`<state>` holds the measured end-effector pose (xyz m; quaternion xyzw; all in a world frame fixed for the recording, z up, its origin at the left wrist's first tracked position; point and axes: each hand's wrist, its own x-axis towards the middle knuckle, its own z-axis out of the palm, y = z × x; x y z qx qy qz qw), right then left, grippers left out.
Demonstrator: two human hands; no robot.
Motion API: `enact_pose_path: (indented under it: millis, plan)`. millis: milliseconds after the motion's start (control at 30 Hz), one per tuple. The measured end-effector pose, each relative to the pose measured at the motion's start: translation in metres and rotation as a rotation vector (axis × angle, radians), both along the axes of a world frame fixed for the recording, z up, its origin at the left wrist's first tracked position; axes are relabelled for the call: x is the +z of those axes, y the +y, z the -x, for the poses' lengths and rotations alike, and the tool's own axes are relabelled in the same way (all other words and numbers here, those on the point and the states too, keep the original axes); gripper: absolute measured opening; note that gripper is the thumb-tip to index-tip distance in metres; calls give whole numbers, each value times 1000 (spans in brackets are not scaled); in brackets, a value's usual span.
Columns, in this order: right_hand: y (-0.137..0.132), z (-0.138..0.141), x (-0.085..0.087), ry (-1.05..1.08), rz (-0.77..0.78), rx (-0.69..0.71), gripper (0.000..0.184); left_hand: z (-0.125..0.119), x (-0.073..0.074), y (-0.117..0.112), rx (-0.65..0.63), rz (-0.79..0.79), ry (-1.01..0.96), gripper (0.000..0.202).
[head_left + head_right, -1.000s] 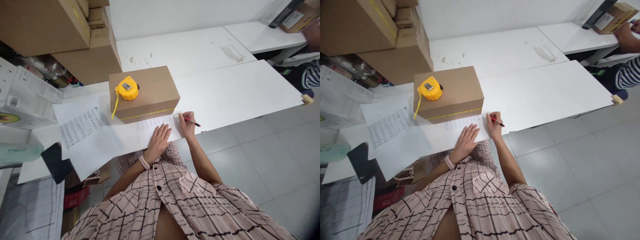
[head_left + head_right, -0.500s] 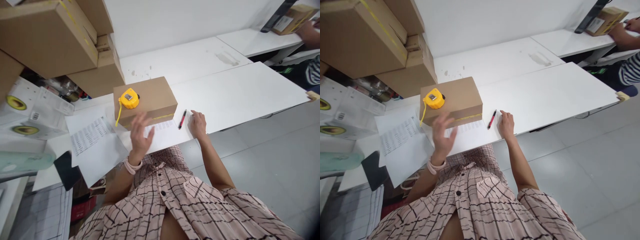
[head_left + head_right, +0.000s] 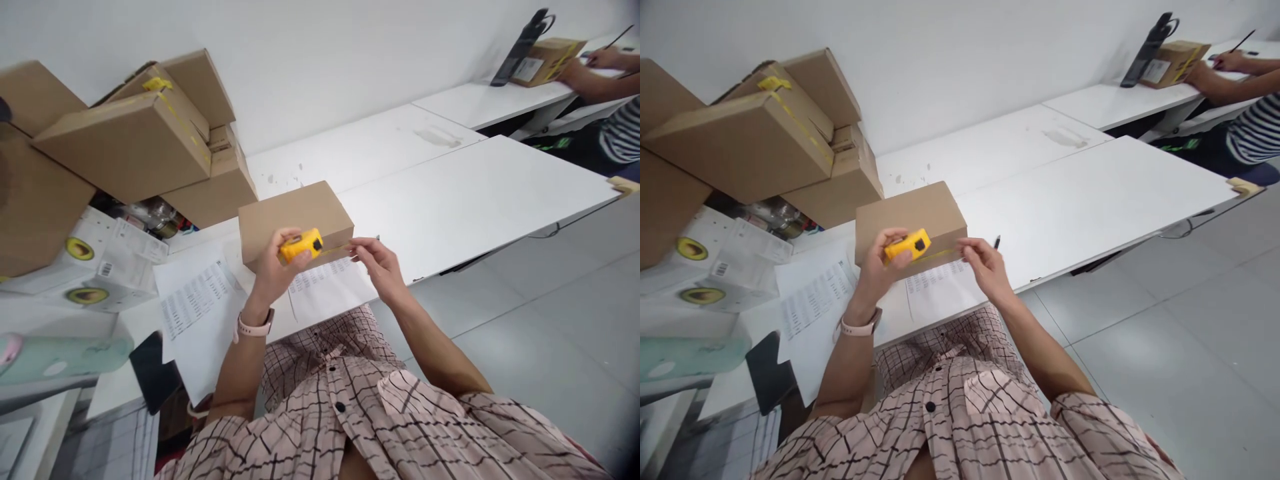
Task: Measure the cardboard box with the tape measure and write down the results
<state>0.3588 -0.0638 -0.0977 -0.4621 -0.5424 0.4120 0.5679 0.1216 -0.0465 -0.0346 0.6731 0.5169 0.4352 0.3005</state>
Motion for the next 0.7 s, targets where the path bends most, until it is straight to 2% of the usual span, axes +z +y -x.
enact_pose_path:
  millis: [67,133,267,433,567,700]
  plan:
    - [-4,15,23,171,101,225,35,-1,-3,-13,-93,45,-44,49]
    - [-2,22,37,239,158,310,38,3,-6,-20,-68,59,-15,53]
    - [10,27,40,217,212,302,39,16,-7,-22,-80,102,-100,53]
    - [13,42,40,263,274,455,37,22,-4,-24,-130,138,-191,53]
    - [25,33,51,274,256,383,33,39,7,-21,-119,184,-274,56]
    - [74,1,59,281,100,95,29,85,20,-2,57,88,-334,52]
